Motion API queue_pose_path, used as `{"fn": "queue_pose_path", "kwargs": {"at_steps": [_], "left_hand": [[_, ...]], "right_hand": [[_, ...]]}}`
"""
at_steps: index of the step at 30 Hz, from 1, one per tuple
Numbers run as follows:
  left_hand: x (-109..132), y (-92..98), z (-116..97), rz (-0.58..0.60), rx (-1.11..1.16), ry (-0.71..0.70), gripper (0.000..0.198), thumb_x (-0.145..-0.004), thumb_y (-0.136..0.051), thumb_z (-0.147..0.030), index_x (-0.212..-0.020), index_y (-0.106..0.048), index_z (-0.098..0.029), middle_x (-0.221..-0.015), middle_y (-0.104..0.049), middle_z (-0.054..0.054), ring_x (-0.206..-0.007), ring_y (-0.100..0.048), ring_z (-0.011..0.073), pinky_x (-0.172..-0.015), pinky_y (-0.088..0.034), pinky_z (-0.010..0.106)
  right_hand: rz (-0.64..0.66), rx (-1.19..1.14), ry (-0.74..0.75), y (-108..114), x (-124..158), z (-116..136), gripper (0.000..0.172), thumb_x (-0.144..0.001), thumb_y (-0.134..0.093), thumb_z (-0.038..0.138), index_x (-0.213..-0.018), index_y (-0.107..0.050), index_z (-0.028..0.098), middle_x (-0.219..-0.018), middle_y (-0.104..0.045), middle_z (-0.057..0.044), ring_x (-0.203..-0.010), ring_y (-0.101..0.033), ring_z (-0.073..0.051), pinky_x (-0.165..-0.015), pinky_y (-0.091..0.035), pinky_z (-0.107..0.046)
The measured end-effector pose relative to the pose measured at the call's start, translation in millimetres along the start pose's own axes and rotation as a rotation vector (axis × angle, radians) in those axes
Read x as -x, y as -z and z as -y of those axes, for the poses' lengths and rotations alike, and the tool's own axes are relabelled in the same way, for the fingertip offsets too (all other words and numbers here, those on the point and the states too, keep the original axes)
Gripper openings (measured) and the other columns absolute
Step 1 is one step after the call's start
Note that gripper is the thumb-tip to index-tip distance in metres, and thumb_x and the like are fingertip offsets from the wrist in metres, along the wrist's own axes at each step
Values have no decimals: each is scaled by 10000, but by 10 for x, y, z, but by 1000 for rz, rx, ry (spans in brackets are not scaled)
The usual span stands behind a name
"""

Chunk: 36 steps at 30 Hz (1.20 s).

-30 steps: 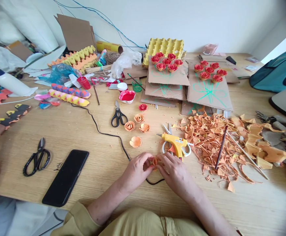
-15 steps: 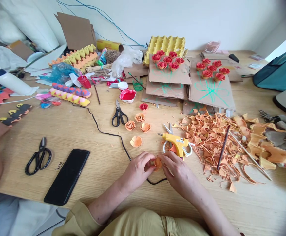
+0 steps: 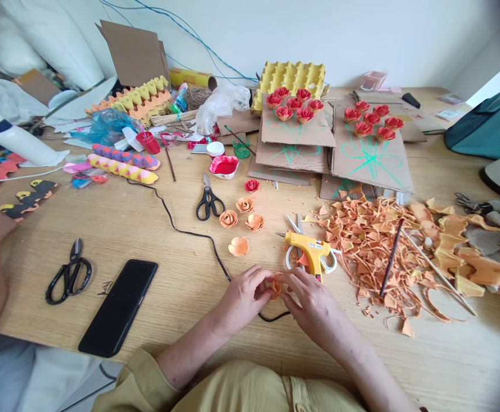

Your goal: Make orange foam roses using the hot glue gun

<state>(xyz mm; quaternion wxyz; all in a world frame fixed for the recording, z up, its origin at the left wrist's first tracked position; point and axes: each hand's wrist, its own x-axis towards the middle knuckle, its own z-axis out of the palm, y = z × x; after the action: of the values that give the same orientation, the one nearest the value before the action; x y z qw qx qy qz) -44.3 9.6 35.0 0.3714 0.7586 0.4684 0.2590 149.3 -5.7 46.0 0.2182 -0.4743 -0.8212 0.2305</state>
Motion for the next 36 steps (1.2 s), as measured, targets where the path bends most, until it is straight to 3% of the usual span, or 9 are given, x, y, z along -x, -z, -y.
{"fn": "queue_pose_path", "kwargs": {"at_steps": [7,20,28,36], "left_hand": [[-6,-11,-53,-26,16,18,192,-842,-637,-57,-976,-652,-194,-893,-671,27,-762,-627,156,-712,-500,261],[-11,7,-48,-22,182,66,259,-815,-621,7,-964,-696,-190,-927,-734,32,-844,-694,172,-817,-544,274],[-14,-1,-61,-47,196,89,233,-817,-621,7,-927,-698,-184,-894,-747,21,-801,-704,161,-794,-556,263],[-9,-24,6,-34,219,74,236,-825,-618,1,-946,-701,-183,-895,-748,15,-785,-709,147,-779,-566,249]], "right_hand": [[-18,-53,-43,-63,15,-4,164,-965,-528,84,-1046,-581,218,-903,-630,-47,-782,-668,-217,-692,-561,-351],[-82,-157,-83,-145,6,52,179,-927,-554,44,-938,-591,219,-891,-647,-48,-757,-670,-199,-725,-568,-335],[-128,-260,-174,-224,19,6,177,-895,-593,49,-922,-618,222,-875,-673,-41,-759,-709,-199,-703,-595,-320],[-150,-143,-210,-205,49,141,162,-917,-584,56,-914,-626,212,-884,-662,-45,-786,-683,-204,-750,-557,-321]]}}
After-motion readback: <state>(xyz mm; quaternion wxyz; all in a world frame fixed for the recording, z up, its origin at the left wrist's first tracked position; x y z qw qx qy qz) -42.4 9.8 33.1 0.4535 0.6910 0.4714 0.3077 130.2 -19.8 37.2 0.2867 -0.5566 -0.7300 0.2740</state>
